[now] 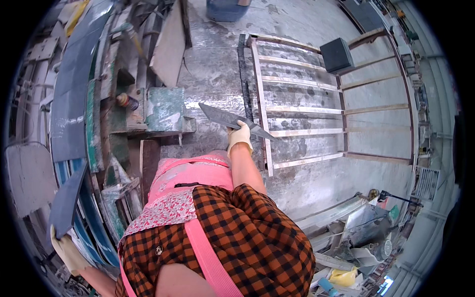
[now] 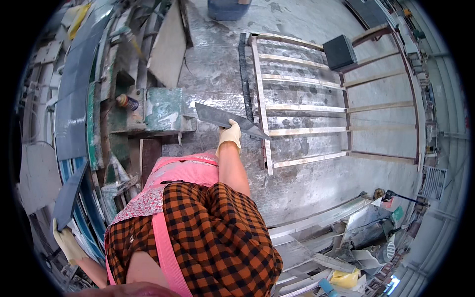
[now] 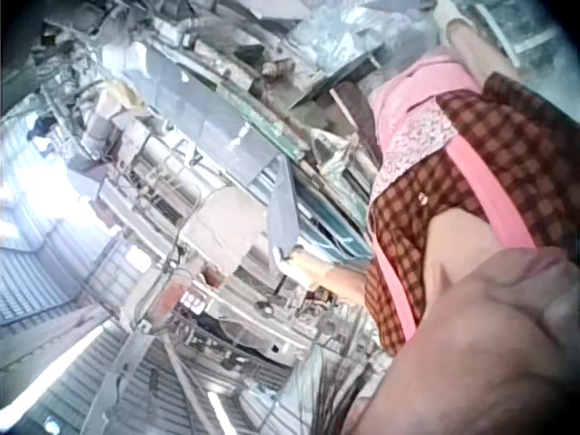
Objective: The person retrieves dark grey rectangular tiles from a conveyor belt and stacks them onto a metal rack. They also handle white strips, placing them on the rack between the tiles. The person wears gloves and an apron while working in a factory setting.
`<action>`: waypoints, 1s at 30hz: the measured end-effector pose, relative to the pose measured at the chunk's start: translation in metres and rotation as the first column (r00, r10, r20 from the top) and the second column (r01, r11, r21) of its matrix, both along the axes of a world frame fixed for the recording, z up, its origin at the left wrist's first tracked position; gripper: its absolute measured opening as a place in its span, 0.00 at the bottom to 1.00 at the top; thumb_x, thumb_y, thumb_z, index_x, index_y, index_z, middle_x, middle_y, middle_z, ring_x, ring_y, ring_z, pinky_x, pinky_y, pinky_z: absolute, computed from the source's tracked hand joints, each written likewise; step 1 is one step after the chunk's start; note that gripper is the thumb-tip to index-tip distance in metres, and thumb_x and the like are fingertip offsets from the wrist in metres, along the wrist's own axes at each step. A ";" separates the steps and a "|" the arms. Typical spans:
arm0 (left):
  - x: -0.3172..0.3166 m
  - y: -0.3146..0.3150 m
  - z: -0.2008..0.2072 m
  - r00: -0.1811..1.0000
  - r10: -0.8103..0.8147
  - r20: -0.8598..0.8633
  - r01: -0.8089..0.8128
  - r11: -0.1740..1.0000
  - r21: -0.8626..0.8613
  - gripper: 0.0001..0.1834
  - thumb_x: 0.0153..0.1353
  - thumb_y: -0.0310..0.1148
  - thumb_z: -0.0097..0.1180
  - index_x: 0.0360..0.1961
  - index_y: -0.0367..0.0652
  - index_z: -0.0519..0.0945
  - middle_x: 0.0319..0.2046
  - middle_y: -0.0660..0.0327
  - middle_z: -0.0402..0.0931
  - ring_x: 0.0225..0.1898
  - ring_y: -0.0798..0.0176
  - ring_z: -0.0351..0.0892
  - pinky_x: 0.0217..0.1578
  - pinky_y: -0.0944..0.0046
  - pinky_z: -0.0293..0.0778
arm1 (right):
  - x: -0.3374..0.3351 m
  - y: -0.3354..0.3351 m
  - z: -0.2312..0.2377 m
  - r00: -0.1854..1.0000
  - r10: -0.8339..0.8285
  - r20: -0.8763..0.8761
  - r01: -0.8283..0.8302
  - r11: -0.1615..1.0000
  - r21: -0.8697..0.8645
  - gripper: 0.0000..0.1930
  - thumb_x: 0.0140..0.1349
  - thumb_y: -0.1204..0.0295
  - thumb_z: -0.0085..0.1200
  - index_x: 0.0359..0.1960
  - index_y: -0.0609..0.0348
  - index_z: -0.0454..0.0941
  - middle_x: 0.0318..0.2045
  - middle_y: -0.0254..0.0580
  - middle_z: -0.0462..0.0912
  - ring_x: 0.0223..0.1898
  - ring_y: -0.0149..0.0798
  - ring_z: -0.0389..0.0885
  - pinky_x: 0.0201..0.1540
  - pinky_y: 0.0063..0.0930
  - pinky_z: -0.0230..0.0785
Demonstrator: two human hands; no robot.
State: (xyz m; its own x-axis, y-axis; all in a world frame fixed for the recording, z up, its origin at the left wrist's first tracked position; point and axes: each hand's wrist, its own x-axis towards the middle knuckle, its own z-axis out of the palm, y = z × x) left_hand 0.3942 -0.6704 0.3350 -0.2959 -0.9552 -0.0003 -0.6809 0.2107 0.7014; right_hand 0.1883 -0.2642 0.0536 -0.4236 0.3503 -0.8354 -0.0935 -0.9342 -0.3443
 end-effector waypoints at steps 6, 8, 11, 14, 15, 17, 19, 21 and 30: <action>0.003 0.062 0.028 0.949 -0.165 -0.268 0.110 0.972 -0.208 0.17 0.55 0.25 0.31 0.47 0.41 0.63 0.32 0.54 0.67 0.31 0.64 0.67 0.37 0.71 0.62 | 0.003 0.056 -0.042 0.994 -0.093 -0.059 0.086 0.990 -0.115 0.14 0.42 0.78 0.44 0.35 0.62 0.64 0.35 0.46 0.69 0.36 0.43 0.69 0.37 0.37 0.65; 0.001 0.091 0.038 0.964 -0.233 -0.130 0.178 0.924 -0.339 0.17 0.55 0.24 0.32 0.48 0.39 0.61 0.37 0.51 0.64 0.36 0.62 0.66 0.41 0.71 0.61 | 0.004 0.078 -0.048 0.989 -0.148 -0.026 0.144 0.984 -0.102 0.15 0.42 0.77 0.44 0.36 0.62 0.64 0.36 0.46 0.69 0.38 0.43 0.68 0.38 0.38 0.64; -0.010 0.123 0.040 0.928 -0.309 -0.208 0.253 0.933 -0.257 0.18 0.55 0.23 0.32 0.49 0.39 0.59 0.43 0.49 0.61 0.42 0.60 0.64 0.45 0.70 0.59 | 0.005 0.110 -0.054 0.984 -0.154 0.086 0.159 0.986 -0.056 0.13 0.47 0.75 0.39 0.36 0.65 0.65 0.37 0.47 0.69 0.39 0.44 0.69 0.42 0.38 0.64; -0.033 0.143 0.038 0.759 -0.339 -0.556 0.369 0.927 -0.061 0.19 0.54 0.22 0.31 0.49 0.39 0.58 0.44 0.50 0.60 0.42 0.59 0.64 0.46 0.68 0.58 | 0.021 0.143 -0.053 0.968 -0.226 0.107 0.232 0.972 -0.047 0.13 0.47 0.75 0.40 0.36 0.64 0.65 0.36 0.46 0.70 0.37 0.45 0.70 0.40 0.39 0.65; -0.044 0.146 0.035 0.788 -0.430 -0.441 0.406 0.901 -0.153 0.20 0.54 0.21 0.31 0.50 0.39 0.57 0.45 0.50 0.59 0.43 0.59 0.64 0.47 0.67 0.58 | 0.028 0.156 -0.051 0.963 -0.255 0.083 0.260 0.964 -0.061 0.15 0.43 0.80 0.42 0.37 0.64 0.64 0.38 0.47 0.68 0.39 0.45 0.68 0.39 0.40 0.64; -0.082 0.145 0.021 0.799 -0.543 -0.259 0.515 0.840 -0.171 0.19 0.53 0.21 0.34 0.49 0.39 0.59 0.43 0.51 0.62 0.39 0.61 0.66 0.41 0.70 0.63 | 0.041 0.177 -0.048 0.964 -0.263 0.051 0.264 0.964 -0.020 0.16 0.44 0.78 0.43 0.38 0.64 0.63 0.39 0.48 0.67 0.40 0.44 0.68 0.41 0.37 0.63; -0.129 0.145 0.003 0.754 -0.601 -0.265 0.609 0.791 -0.062 0.17 0.53 0.22 0.34 0.46 0.38 0.61 0.40 0.53 0.63 0.38 0.64 0.67 0.40 0.72 0.63 | 0.061 0.193 -0.043 0.959 -0.283 -0.012 0.283 0.957 0.057 0.16 0.45 0.77 0.43 0.39 0.65 0.63 0.39 0.47 0.67 0.40 0.43 0.67 0.42 0.34 0.62; -0.185 0.152 -0.020 0.723 -0.511 -0.466 0.669 0.686 0.285 0.14 0.53 0.22 0.35 0.43 0.38 0.62 0.37 0.54 0.65 0.37 0.66 0.67 0.39 0.73 0.64 | 0.086 0.210 -0.041 0.968 -0.244 0.052 0.236 0.964 0.125 0.17 0.45 0.76 0.43 0.40 0.65 0.63 0.38 0.46 0.68 0.39 0.41 0.67 0.42 0.31 0.61; -0.447 0.261 -0.133 0.848 -0.227 -0.479 0.355 -0.427 0.831 0.07 0.53 0.25 0.38 0.30 0.35 0.69 0.24 0.62 0.70 0.32 0.77 0.68 0.33 0.79 0.66 | 0.207 0.218 -0.048 0.849 -0.289 0.442 -0.073 0.765 0.640 0.17 0.47 0.72 0.44 0.39 0.68 0.63 0.38 0.46 0.69 0.37 0.36 0.68 0.41 0.27 0.60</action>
